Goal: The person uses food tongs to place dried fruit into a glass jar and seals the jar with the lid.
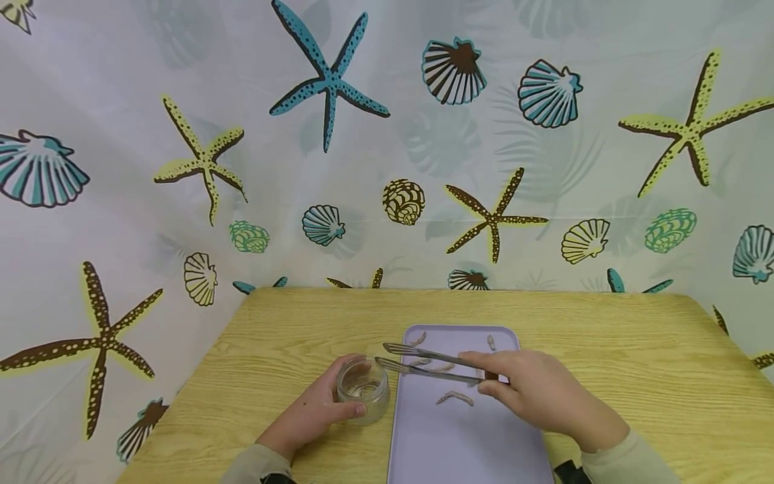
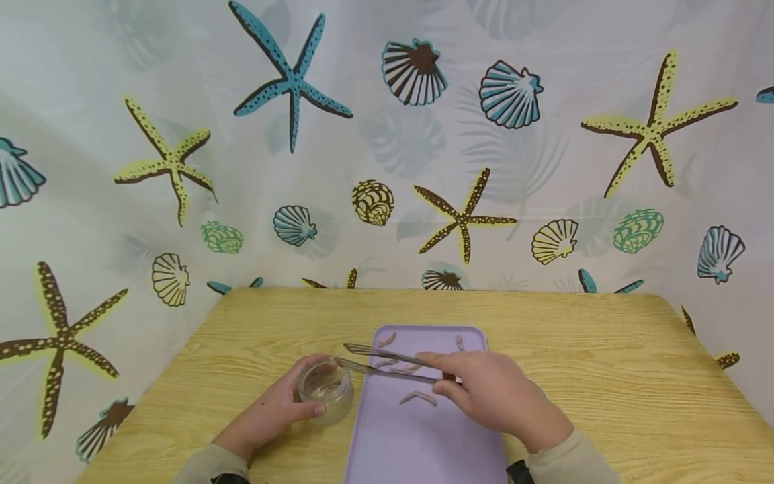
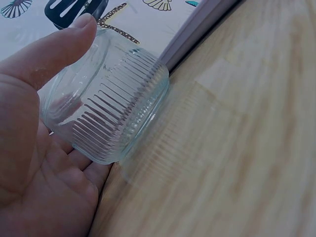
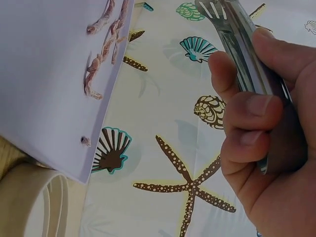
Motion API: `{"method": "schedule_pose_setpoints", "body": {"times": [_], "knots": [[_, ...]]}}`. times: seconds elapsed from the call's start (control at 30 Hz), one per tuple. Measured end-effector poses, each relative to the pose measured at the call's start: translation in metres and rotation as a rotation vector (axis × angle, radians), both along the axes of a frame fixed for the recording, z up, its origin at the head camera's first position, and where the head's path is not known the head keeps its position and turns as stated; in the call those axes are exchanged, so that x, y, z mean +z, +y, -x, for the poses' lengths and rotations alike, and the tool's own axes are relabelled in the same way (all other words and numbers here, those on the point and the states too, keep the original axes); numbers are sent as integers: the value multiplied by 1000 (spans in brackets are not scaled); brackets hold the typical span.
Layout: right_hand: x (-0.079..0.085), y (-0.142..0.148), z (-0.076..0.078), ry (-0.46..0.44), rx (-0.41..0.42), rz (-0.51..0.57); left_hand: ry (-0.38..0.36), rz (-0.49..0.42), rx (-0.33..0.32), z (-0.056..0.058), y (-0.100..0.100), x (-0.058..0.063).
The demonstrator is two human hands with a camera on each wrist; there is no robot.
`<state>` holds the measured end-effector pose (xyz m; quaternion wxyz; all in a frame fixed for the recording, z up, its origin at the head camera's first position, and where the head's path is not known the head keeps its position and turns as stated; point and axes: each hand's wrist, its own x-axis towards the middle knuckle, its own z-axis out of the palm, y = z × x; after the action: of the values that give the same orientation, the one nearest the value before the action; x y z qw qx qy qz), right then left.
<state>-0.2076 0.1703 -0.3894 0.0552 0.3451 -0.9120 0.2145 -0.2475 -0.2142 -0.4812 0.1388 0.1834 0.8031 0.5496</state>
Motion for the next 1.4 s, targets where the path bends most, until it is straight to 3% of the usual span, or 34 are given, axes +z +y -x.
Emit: {"method": "schedule_pose_setpoints", "body": {"times": [0.8,1.4], "knots": [[-6,12,11,-74,-75,-42,17,11,-8,0,0,1],[-17,16,21,-157,-211,-103,9,6,-8,0,-1,1]]}}
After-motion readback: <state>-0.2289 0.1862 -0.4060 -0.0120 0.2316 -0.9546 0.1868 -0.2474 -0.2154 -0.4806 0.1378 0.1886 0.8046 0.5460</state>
